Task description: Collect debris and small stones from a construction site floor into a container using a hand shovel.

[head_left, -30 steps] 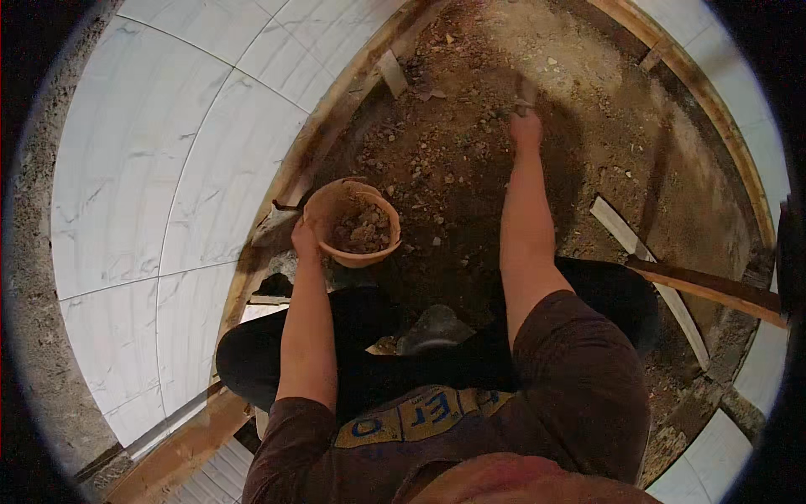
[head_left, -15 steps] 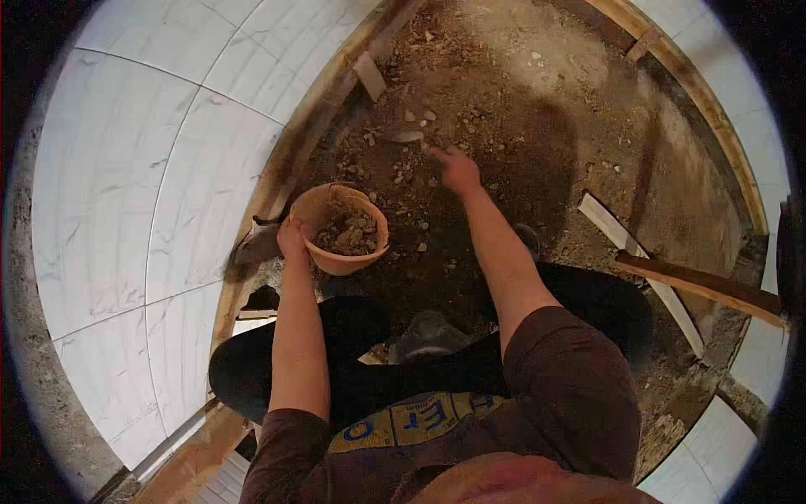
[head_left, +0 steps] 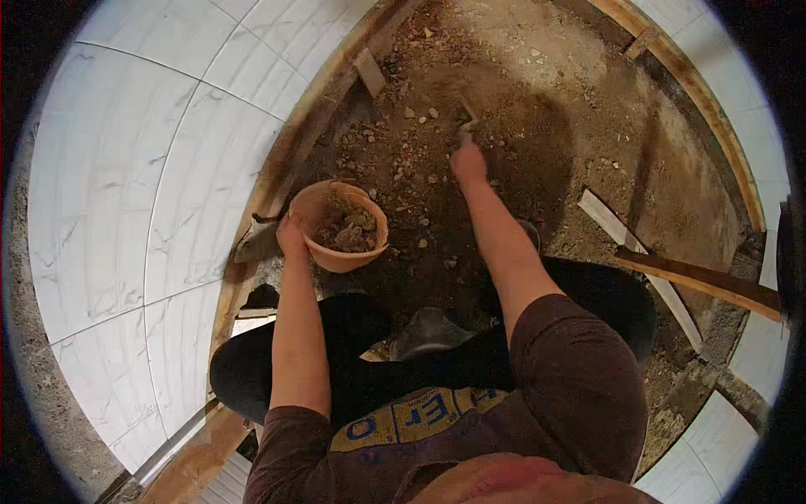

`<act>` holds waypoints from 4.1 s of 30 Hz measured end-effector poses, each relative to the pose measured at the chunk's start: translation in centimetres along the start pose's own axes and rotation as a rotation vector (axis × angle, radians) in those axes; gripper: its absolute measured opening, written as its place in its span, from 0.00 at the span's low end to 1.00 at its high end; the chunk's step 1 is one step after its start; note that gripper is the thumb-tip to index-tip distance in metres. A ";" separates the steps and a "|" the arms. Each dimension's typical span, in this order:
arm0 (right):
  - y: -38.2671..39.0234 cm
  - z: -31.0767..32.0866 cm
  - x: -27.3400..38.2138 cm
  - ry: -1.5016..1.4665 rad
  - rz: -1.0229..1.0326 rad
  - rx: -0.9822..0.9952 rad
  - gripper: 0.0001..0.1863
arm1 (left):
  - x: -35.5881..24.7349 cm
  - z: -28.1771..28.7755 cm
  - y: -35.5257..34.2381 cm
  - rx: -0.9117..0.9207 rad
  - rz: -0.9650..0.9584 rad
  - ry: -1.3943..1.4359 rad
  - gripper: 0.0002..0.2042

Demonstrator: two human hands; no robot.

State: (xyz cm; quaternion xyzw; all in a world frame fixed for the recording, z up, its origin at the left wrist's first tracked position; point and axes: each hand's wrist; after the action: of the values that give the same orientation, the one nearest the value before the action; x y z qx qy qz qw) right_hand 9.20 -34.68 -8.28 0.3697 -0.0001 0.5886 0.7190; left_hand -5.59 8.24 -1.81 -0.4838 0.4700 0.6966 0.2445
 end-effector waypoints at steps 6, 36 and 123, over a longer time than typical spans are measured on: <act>4.8 -3.2 0.8 0.129 0.064 0.022 0.33 | -1.7 -1.5 2.2 0.076 0.060 -0.248 0.25; 7.1 -1.4 1.9 -0.368 0.020 0.021 0.34 | -2.1 1.3 11.4 0.423 0.782 -0.008 0.14; 2.9 5.3 -1.8 0.023 0.220 0.473 0.26 | -4.2 -6.8 6.4 0.222 0.377 0.301 0.12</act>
State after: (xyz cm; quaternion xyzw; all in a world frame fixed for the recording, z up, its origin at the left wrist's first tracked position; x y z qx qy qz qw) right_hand 8.47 -38.91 -3.64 0.5185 0.1053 0.6510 0.5443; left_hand -5.98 -0.15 4.05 -0.4562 0.6564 0.5941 0.0895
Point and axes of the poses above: each hand's wrist, its own y-axis away from the middle knuckle, its own z-axis out of the back of the hand, x = y × z, and after that the axes turned 14 degrees about x, right-handed
